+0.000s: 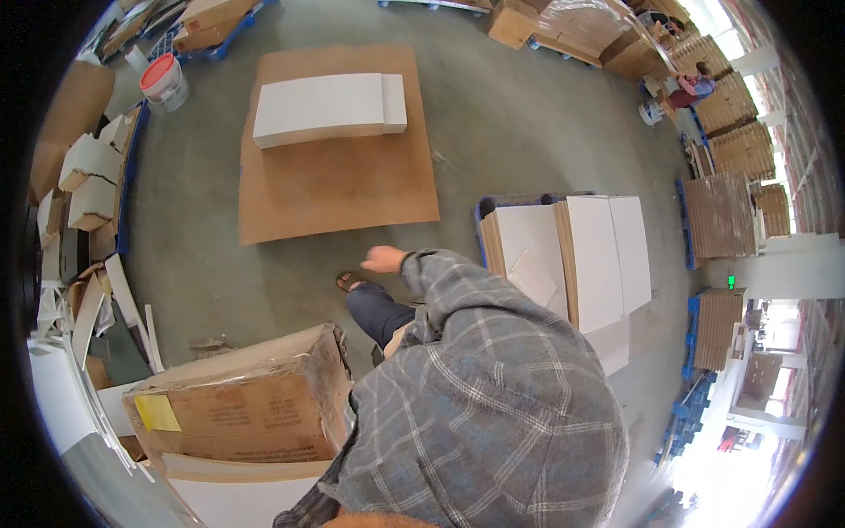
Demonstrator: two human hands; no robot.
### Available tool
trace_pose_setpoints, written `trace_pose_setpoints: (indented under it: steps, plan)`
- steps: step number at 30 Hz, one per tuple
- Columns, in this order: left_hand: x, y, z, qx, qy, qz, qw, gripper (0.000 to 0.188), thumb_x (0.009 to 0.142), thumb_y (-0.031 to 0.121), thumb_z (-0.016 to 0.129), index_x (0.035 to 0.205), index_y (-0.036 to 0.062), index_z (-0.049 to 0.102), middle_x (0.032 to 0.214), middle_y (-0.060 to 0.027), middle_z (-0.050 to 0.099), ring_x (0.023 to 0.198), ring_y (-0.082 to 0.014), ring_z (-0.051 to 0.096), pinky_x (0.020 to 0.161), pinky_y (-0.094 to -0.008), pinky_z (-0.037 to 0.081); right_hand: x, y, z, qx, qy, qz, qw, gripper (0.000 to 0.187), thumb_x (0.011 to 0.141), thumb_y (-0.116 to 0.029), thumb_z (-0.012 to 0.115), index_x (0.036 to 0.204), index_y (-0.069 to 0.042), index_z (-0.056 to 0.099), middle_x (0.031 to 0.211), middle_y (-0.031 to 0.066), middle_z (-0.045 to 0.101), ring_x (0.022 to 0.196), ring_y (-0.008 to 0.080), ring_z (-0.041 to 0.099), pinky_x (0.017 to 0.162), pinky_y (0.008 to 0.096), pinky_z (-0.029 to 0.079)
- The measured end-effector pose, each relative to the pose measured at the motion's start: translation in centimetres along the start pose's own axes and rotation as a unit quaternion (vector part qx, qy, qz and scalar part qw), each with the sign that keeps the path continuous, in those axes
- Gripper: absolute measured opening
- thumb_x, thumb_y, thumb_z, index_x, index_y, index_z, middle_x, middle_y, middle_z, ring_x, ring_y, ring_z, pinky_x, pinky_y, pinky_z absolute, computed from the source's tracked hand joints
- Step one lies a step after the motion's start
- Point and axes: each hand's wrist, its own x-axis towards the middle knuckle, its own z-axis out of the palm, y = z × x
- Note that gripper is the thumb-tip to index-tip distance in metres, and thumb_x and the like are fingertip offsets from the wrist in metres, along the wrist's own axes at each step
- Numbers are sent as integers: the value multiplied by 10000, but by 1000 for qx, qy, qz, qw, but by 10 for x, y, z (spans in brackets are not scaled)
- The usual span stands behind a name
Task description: Organizing and stacking white furniture panels in a warehouse setting.
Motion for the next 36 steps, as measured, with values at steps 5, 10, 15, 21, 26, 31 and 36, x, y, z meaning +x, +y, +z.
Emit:
trace_pose_setpoints:
  steps: [5,10,15,21,26,31,36]
  plan:
    - [-40,-128,-3,168,60,81,981,381,977,198,465,1303,1,476,1233,-120,555,1137,-198,521,997,-314,387,-103,19,-11,134,-354,77,922,389,897,-298,473,1200,-79,580,982,216,635,872,404,579,791,492,448]
    - [-92,-212,16,-253,265,-264,892,397,941,285,550,1212,-4,556,1093,-51,597,951,-143,552,868,-285,440,-169,19,25,311,-457,153,819,559,926,-442,461,1402,-155,399,1307,165,429,1137,362,477,949,492,445]
    - [-92,-257,28,-113,300,-370,872,453,903,429,548,1013,-3,628,805,-32,591,726,-116,500,654,-273,417,-186,2,42,383,-530,191,732,540,932,-413,467,1386,-125,413,1307,155,449,1142,340,483,965,467,433]
    - [-31,-262,60,-279,182,-397,855,581,894,499,516,1099,-40,579,1006,-146,647,927,-215,599,795,-346,458,-191,33,48,419,-507,309,687,518,940,-378,473,1367,-88,431,1307,144,473,1149,314,490,984,436,418]
    - [-42,-355,107,-122,275,-366,881,750,836,530,576,1305,-29,399,1108,-185,622,1007,-297,605,872,-364,455,-172,49,47,443,-483,375,656,500,946,-349,479,1350,-57,446,1307,134,493,1155,292,496,1000,411,405]
    - [-49,-323,122,-206,235,-437,843,637,860,340,597,1306,-58,378,1142,-185,575,970,-264,586,805,-372,484,-190,93,19,465,-419,466,625,483,952,-320,484,1334,-26,461,1307,124,513,1161,270,502,1016,386,393]
    - [-89,-335,117,-127,179,-525,822,599,850,412,560,1239,-29,446,1041,-139,590,800,-241,581,675,-354,487,-161,77,62,502,-373,505,595,466,958,-292,489,1318,5,476,1307,114,533,1167,248,508,1032,361,380]
